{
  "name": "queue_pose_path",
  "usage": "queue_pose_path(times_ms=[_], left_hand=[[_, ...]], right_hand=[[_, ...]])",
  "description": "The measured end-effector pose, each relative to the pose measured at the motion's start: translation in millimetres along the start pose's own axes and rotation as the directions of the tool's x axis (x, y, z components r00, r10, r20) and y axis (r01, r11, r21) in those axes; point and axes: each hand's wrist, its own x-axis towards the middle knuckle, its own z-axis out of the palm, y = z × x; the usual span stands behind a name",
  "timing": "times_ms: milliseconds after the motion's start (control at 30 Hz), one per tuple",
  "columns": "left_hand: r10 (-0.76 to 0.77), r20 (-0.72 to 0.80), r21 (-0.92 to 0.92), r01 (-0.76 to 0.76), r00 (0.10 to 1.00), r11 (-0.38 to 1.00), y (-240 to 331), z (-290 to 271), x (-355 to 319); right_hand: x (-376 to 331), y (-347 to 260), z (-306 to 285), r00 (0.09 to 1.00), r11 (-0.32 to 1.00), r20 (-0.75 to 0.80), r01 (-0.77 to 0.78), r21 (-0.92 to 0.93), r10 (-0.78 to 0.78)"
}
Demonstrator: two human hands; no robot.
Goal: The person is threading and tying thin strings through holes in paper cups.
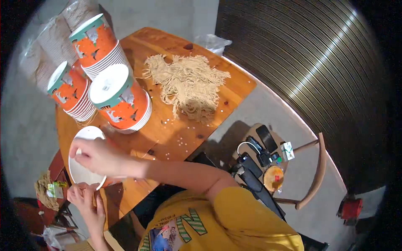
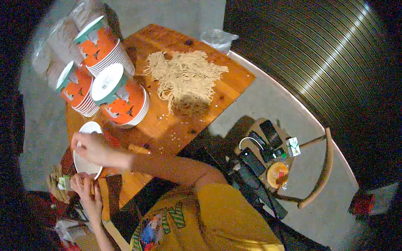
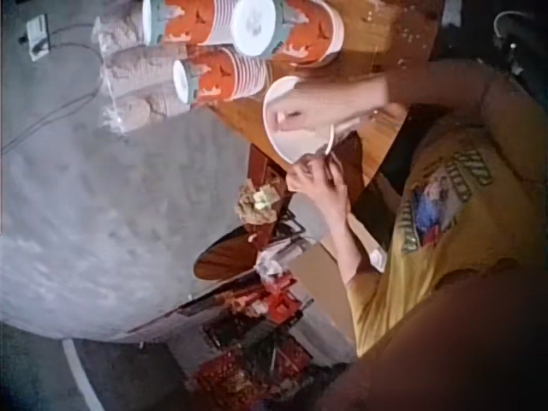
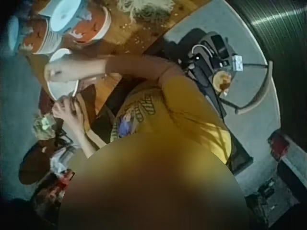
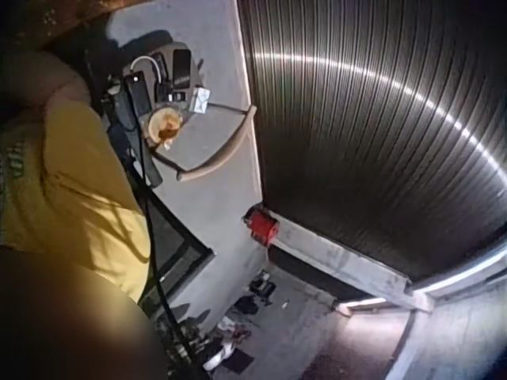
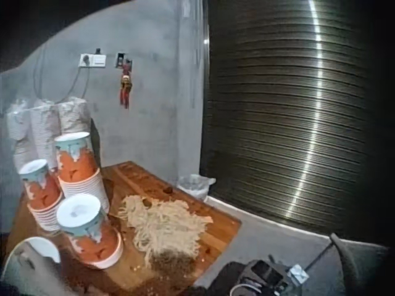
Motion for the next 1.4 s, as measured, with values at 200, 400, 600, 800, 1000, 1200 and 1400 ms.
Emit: queue_pose_path(times_ms=[200,400,600,800,1000,1200,1400], left_hand=[[0.076,-0.26,0.021,-0.073,0.963,0.997,-18.4,-2.4,25.2],[0.024,-0.237,-0.169,-0.066,0.971,0.983,-87.6,9.2,40.2],[-0.073,-0.378,-0.335,-0.063,0.923,0.94,-114.9,10.5,63.3],[-0.315,-0.191,-0.872,-0.013,0.93,0.49,17.6,-11.4,53.9],[-0.126,0.27,-0.962,0.271,0.955,-0.006,69.2,-3.6,48.1],[-0.079,0.181,-0.942,0.196,0.98,0.271,59.8,7.9,49.8],[-0.121,0.243,-0.965,0.252,0.962,0.064,87.0,9.7,57.7]], right_hand=[[-24.2,4.1,-87.1,0.989,0.995,0.148,0.0,0.104,-0.015],[-38.4,-12.0,-103.9,0.884,0.552,0.176,-0.414,0.724,0.433],[-41.0,-25.5,-91.3,0.869,0.627,0.158,-0.453,0.634,0.468],[-26.9,-33.6,-50.5,0.911,0.599,0.245,-0.404,0.692,0.331],[-25.0,-34.4,-35.7,0.945,0.571,0.305,-0.317,0.757,0.12],[-27.4,-30.5,-49.1,0.947,0.761,0.072,-0.295,0.578,0.312],[-32.8,-26.6,-45.2,0.952,0.553,0.155,-0.282,0.784,0.265]])
